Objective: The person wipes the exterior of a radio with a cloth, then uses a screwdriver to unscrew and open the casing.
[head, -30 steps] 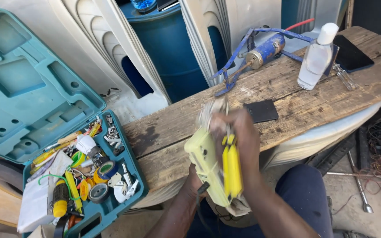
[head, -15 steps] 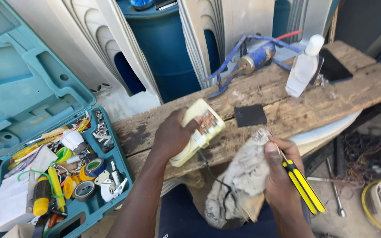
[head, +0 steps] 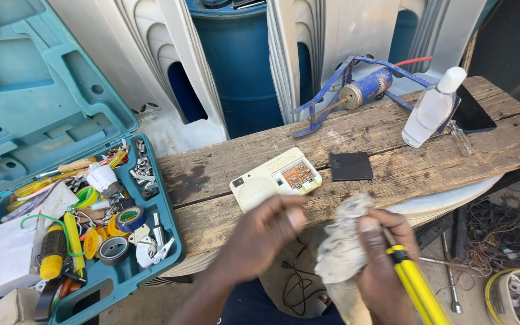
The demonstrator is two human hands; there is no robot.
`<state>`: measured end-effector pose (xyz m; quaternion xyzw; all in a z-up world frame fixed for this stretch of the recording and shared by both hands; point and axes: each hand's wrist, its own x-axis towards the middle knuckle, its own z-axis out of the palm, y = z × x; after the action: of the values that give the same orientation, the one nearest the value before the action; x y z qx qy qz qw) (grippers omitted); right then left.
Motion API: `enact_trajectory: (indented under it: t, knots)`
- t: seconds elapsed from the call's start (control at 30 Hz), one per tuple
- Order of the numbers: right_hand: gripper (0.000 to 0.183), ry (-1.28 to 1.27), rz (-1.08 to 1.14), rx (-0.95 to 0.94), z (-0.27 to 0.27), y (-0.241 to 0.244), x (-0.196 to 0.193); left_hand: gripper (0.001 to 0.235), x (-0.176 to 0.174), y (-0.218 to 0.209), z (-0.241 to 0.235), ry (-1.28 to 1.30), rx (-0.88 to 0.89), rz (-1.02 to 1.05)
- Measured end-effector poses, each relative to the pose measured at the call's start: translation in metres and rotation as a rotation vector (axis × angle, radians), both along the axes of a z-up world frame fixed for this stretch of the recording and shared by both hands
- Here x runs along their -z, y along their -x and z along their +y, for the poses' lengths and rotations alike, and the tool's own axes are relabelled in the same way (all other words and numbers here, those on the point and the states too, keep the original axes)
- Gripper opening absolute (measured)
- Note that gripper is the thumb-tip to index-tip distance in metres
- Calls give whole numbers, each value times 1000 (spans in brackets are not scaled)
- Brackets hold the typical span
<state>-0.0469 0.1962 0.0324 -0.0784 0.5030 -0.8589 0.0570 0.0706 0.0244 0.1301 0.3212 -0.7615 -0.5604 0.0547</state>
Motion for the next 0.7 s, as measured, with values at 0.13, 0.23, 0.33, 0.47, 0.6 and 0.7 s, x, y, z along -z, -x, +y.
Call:
enact_trajectory:
  t: [0.13,0.23,0.33,0.47,0.6,0.7]
  knots:
    - [25,-256,117,-266,-6,-24,-13,57,56,-23,15,-361,239,289]
    - [32,-476,207,-393,-2,-20,-25,24,88,-32,14,-486,131,393]
    - [46,-590,295,-383,5,5,-21,33,98,-40,7,-559,19,567]
    - [43,-1218,787,173,36,103,-13,16,120,-57,-15,-557,-167,635]
    - [37,-1050,559,375,20,169,-14,24,110,-65,-19,-536,-278,525]
    - [39,-966,673,649,3,226,11,29,109,-66,-21,-474,-373,403]
